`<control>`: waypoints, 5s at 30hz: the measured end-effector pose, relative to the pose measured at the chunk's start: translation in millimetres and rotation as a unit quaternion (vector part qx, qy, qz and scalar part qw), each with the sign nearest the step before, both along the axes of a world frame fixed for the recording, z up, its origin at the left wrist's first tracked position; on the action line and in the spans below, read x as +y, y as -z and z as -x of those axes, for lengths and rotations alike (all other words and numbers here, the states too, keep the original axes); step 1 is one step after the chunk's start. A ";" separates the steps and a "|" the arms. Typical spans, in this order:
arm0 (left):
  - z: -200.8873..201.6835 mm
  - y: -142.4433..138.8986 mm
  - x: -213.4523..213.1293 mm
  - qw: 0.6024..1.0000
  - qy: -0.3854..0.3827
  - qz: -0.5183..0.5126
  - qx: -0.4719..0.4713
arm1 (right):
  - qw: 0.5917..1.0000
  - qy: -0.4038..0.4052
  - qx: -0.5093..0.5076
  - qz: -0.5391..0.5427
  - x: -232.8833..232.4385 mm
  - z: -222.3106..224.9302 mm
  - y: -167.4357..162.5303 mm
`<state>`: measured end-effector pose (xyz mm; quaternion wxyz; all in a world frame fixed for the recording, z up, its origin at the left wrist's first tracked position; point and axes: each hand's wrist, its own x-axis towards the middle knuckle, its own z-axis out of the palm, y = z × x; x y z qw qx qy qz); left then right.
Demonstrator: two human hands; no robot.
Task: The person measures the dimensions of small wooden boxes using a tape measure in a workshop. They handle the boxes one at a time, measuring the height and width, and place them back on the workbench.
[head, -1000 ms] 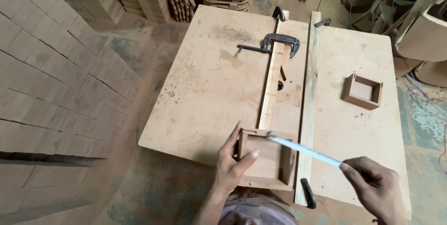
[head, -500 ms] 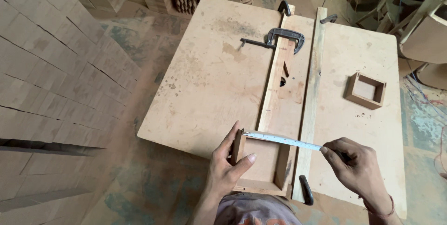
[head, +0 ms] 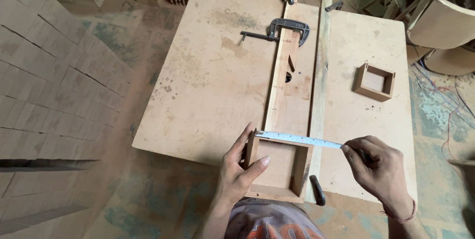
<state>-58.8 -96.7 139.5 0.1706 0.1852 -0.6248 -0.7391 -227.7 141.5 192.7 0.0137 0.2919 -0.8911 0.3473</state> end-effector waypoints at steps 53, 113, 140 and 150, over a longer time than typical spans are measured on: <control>-36.2 -98.3 11.3 0.904 0.077 0.420 0.014 | 0.914 -0.253 -0.299 0.109 -30.6 -41.8 -57.3; -33.1 -110.8 20.6 0.888 0.101 0.449 -0.001 | 0.935 -0.258 -0.204 0.136 -18.4 -46.5 -62.1; -33.3 -110.6 21.8 0.889 0.104 0.445 -0.013 | 0.934 -0.268 -0.194 0.134 -17.2 -46.7 -60.7; -31.8 -112.9 25.5 0.887 0.098 0.452 -0.005 | 0.935 -0.265 -0.188 0.140 -14.2 -46.0 -61.2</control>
